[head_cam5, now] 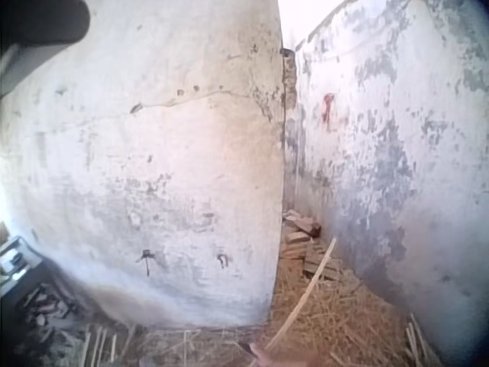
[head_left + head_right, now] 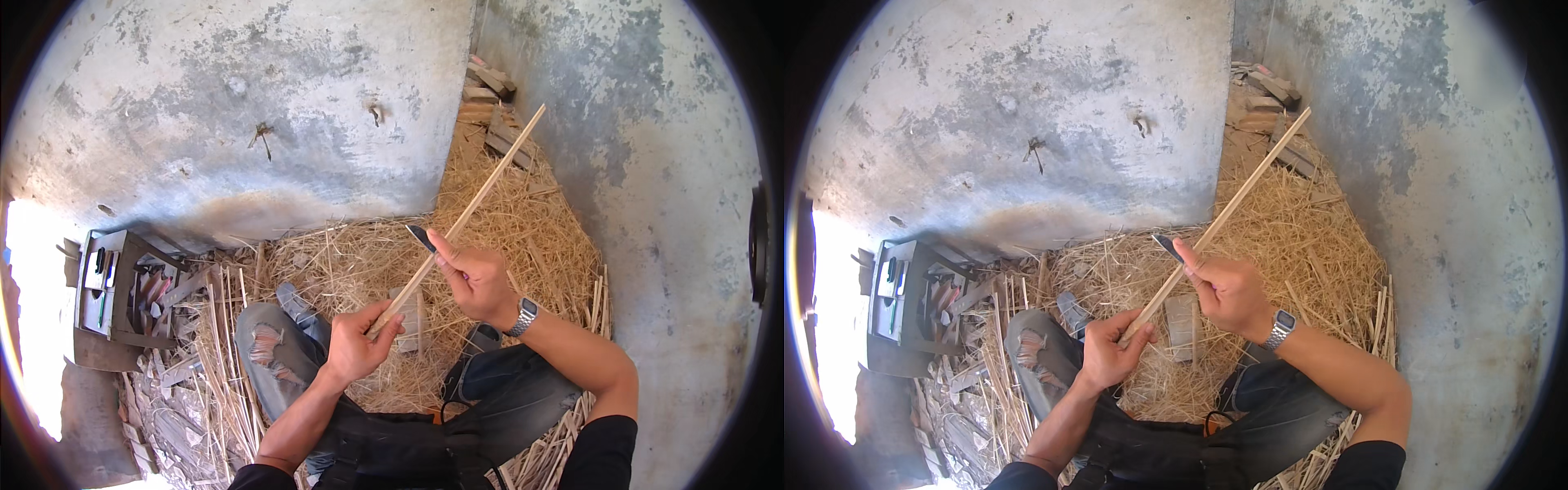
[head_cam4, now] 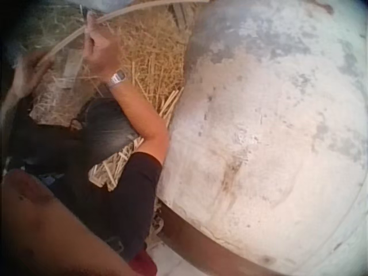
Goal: The person uses a knife to shave thin strips from a length of wood, then uses a larger blade to continue shaving the wood while sitting on a straw-covered floor.
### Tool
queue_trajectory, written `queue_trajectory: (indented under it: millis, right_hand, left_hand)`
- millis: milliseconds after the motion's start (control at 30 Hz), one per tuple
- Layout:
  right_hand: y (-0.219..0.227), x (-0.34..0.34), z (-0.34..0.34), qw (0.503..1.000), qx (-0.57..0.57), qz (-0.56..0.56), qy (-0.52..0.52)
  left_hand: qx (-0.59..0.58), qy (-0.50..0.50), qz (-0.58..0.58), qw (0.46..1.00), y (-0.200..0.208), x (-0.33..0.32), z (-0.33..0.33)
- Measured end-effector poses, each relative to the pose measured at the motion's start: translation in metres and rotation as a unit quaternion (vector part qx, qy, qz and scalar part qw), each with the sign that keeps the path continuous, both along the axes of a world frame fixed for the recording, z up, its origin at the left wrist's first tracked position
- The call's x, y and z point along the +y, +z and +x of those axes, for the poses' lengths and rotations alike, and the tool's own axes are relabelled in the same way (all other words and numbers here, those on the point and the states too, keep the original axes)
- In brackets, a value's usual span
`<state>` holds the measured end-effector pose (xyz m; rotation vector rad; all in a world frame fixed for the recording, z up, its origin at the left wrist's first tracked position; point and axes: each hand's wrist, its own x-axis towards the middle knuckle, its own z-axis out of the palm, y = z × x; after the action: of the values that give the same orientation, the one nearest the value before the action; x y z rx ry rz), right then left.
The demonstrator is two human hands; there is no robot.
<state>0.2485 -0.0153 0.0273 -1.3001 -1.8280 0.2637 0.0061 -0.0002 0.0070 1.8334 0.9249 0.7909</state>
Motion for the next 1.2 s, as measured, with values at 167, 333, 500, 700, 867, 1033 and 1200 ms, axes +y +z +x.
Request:
queue_trajectory:
  millis: [167, 333, 500, 700, 867, 1033, 1200]
  right_hand:
    - [-0.013, -0.015, -0.04, 0.993, 0.044, 0.002, 0.108]
    - [0.002, 0.011, -0.006, 0.999, 0.028, 0.016, -0.008]
    - [0.016, 0.027, 0.032, 0.983, 0.043, 0.086, -0.155]
    - [-0.014, -0.006, -0.04, 0.998, 0.043, 0.052, 0.019]
    - [0.011, 0.007, -0.014, 1.0, 0.023, 0.008, 0.006]
    - [-0.002, 0.003, -0.028, 0.997, 0.008, 0.065, 0.035]
    - [0.001, 0.008, -0.031, 0.995, 0.034, 0.079, 0.057]
  left_hand:
    - [-0.049, 0.016, 0.007, 0.999, -0.016, 0.001, 0.008]
    - [-0.021, 0.043, -0.076, 0.996, -0.011, -0.001, 0.004]
    - [-0.06, 0.034, -0.06, 0.996, -0.006, -0.005, 0.009]
    - [-0.148, 0.045, -0.136, 0.978, -0.012, -0.002, 0.004]
    - [-0.147, 0.028, -0.161, 0.976, -0.007, -0.001, 0.001]
    - [-0.137, 0.004, -0.149, 0.979, -0.005, -0.001, 0.001]
    - [-0.152, 0.01, -0.171, 0.973, -0.002, 0.0, 0.003]
